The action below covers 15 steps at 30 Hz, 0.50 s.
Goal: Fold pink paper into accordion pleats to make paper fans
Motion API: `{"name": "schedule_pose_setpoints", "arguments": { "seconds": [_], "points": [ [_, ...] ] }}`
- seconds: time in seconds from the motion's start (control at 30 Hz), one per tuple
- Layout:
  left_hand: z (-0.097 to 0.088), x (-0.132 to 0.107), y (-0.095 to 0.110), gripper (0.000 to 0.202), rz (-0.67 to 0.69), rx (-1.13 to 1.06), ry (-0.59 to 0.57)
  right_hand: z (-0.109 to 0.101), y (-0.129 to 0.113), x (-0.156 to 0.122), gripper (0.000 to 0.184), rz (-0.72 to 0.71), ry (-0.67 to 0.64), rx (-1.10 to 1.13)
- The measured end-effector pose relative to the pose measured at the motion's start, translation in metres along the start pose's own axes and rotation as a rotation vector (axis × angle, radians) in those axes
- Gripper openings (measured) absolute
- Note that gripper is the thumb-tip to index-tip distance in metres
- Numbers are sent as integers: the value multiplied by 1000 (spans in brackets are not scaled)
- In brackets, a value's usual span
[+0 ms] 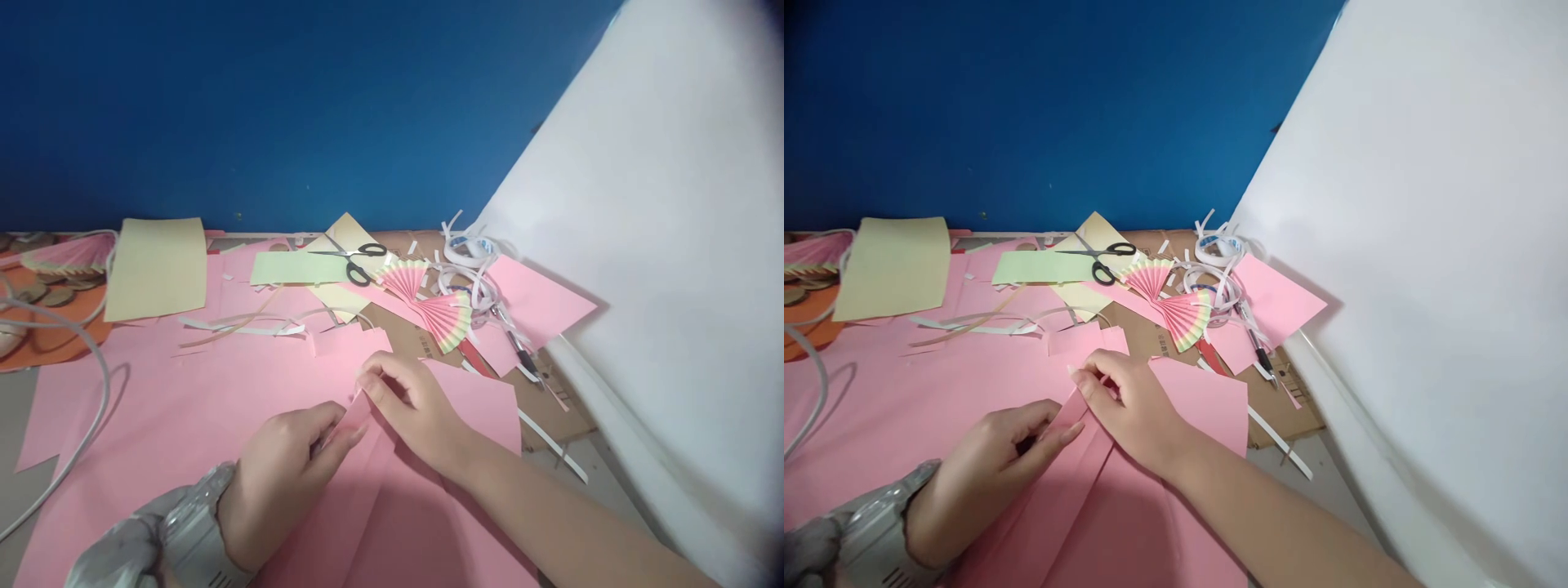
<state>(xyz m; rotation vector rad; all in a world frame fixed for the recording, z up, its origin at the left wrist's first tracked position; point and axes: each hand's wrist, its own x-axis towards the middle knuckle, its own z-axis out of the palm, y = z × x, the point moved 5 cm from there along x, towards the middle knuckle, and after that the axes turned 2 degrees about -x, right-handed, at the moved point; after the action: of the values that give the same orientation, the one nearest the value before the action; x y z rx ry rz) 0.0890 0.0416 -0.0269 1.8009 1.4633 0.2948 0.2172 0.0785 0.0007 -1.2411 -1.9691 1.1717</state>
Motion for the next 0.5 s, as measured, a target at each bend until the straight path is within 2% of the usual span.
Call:
{"name": "schedule_pose_setpoints", "arguments": {
  "seconds": [0.13, 0.37, 0.5],
  "points": [
    [1, 0, 3, 29, 32, -72, -24, 7, 2, -1, 15, 16, -86, -8],
    [0, 0, 1, 37, 24, 3, -46, 8, 4, 0, 27, 15, -112, 4],
    [-1, -1, 2, 38, 52, -53, -27, 3, 4, 1, 33, 3, -61, 80]
  ]
}}
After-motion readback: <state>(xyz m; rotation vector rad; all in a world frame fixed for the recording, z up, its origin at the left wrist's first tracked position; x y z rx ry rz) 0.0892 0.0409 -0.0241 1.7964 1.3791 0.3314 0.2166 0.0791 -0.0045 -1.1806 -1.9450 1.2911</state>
